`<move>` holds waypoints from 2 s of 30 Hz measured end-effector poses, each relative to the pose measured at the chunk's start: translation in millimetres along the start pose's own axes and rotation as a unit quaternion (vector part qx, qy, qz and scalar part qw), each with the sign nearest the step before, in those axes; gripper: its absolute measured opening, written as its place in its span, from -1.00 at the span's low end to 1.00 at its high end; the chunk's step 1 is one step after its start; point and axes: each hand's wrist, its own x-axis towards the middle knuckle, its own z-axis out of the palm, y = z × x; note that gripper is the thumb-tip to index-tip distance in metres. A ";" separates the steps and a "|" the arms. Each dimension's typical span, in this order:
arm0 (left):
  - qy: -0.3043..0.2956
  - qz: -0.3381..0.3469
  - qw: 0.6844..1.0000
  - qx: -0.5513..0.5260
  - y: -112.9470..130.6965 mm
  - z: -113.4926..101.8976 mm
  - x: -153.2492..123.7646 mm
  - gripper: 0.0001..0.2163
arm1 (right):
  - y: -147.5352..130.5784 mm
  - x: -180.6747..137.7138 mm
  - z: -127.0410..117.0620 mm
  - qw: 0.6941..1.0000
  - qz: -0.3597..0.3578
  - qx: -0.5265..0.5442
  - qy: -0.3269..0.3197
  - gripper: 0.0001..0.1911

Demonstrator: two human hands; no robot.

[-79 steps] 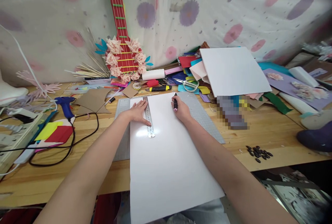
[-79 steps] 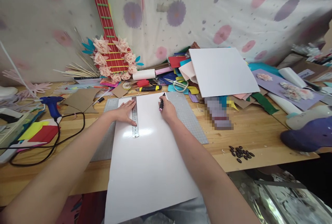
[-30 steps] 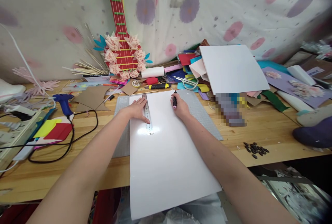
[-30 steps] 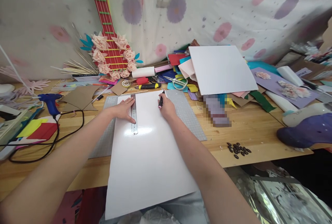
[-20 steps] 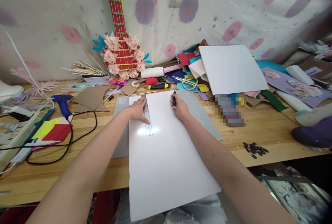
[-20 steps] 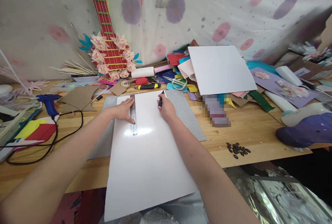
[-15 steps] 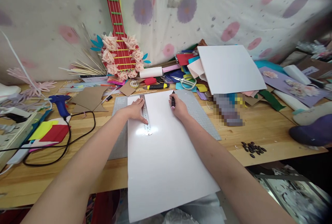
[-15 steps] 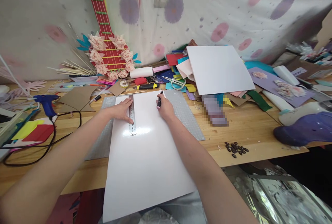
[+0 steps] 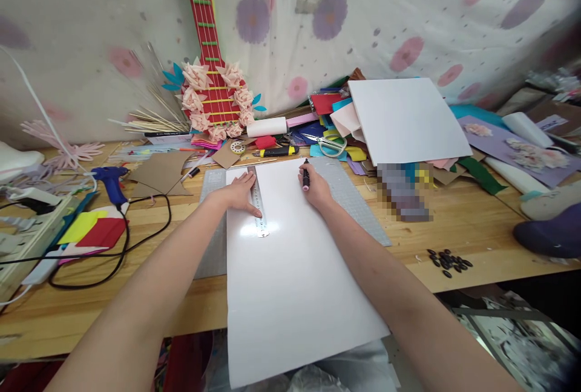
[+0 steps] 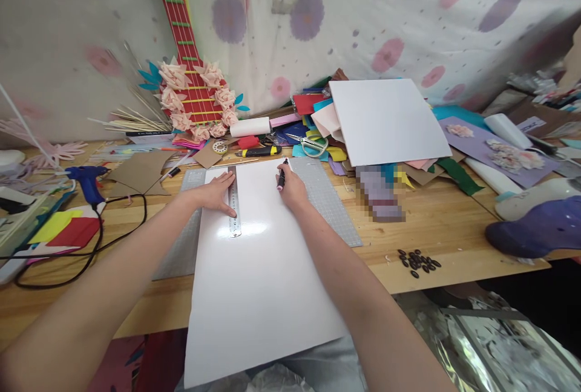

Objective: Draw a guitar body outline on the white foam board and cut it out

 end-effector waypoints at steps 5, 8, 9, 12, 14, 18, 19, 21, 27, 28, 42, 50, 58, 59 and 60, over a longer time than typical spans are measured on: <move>-0.007 -0.001 1.000 -0.003 3.3 -3.3 -2.6 0.32 | -8.2 -1.1 -7.2 0.980 0.050 0.129 0.140 -0.59; -0.007 -0.004 1.000 -0.002 5.1 -4.6 -3.6 0.32 | -20.6 3.9 -9.4 0.960 0.037 0.223 0.166 -0.55; -0.007 -0.005 1.000 -0.002 5.7 -4.8 -3.9 0.31 | -26.0 6.9 -8.5 0.957 0.039 0.247 0.148 -0.54; -0.006 -0.006 1.000 -0.006 7.3 -5.4 -4.5 0.31 | -43.5 17.9 0.8 0.953 0.058 0.292 0.048 -0.54; -0.008 -0.007 1.000 -0.011 7.6 -5.3 -4.7 0.30 | -52.9 25.1 12.7 0.948 0.072 0.310 -0.010 -0.55; -0.001 -0.005 1.000 -0.016 4.9 -2.7 -3.2 0.30 | -60.5 37.5 42.3 0.943 0.097 0.317 -0.029 -0.58; 0.003 -0.002 1.000 -0.016 3.8 -1.8 -2.4 0.30 | -60.5 40.2 48.7 0.944 0.099 0.312 -0.024 -0.59; 0.009 0.002 1.000 -0.016 2.3 -0.3 -0.9 0.30 | -59.8 45.1 58.6 0.951 0.100 0.294 -0.016 -0.62; 0.001 -0.007 1.000 -0.019 4.3 -1.0 -1.0 0.30 | -63.3 48.6 66.1 0.974 0.099 0.204 -0.002 -0.67; 0.000 -0.008 1.000 -0.021 4.9 -1.5 -1.8 0.30 | -64.7 47.3 65.8 0.976 0.097 0.193 0.000 -0.68; 0.003 -0.004 1.000 -0.027 2.6 0.7 0.5 0.30 | -70.2 39.4 66.5 0.988 0.080 0.130 0.001 -0.72; 0.000 -0.007 1.000 -0.024 4.8 -0.8 -1.9 0.29 | -72.3 35.8 66.1 0.991 0.043 0.128 0.000 -0.77; 0.000 -0.005 1.000 -0.028 5.1 -0.7 -2.1 0.30 | -73.2 25.7 54.9 0.994 -0.019 0.102 -0.012 -0.80; -0.001 -0.006 1.000 -0.029 5.0 -0.5 -1.9 0.31 | -72.7 22.8 52.2 0.994 -0.028 0.101 -0.018 -0.81; -0.002 -0.008 1.000 -0.029 4.9 -0.4 -1.6 0.31 | -72.1 19.5 49.5 0.994 -0.036 0.100 -0.023 -0.81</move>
